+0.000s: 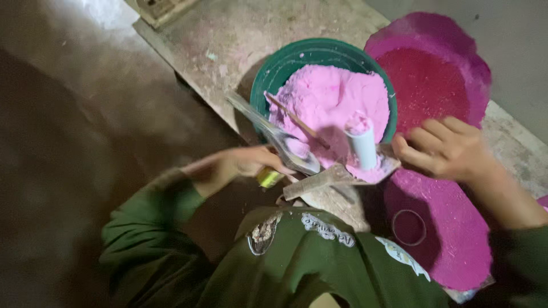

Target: The person repeatedly scoops pink dough into a handheld press, compresses it, and ejects uniform round discs onto a tray. They use a wooden stick to clear the press between cycles and continue the process across multiple batches.

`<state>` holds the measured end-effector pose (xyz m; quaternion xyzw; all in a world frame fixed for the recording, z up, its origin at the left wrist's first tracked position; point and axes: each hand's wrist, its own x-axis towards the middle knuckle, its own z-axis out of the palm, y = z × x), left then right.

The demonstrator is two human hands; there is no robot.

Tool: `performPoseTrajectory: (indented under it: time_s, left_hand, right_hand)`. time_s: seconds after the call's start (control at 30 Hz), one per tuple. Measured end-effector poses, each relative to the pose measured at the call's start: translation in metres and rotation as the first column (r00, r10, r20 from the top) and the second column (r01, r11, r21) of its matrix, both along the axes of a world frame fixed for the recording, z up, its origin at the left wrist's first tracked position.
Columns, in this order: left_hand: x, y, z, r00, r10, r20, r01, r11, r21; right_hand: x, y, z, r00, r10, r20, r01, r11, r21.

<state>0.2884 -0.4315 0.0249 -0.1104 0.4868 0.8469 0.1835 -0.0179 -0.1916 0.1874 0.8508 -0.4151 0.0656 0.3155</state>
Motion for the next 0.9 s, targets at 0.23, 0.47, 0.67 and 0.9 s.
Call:
performPoseTrajectory:
  time_s: [0.23,0.47,0.67,0.9]
  left_hand:
    - [-0.014,-0.04,-0.018,0.931,0.339,-0.136,-0.342,0.94,0.007]
    - [0.001,-0.038,-0.007,0.958,0.004,-0.286,0.048,0.983,0.177]
    - [-0.033,0.005,-0.031,0.879,0.262,-0.397,-0.422,0.816,-0.395]
    - [-0.021,0.01,0.012,0.687,0.415,-0.597,-0.716,0.529,-0.456]
  right_hand:
    - [0.004,-0.037,0.013,0.987,-0.049,-0.154,0.028,0.991,-0.133]
    - [0.009,-0.066,0.015,0.967,-0.117,-0.226,0.09,0.988,-0.127]
    - [0.07,-0.082,0.021,0.784,-0.342,0.518,0.348,0.933,0.09]
    - [0.128,-0.059,-0.003,0.405,-0.195,0.893,0.181,0.975,0.131]
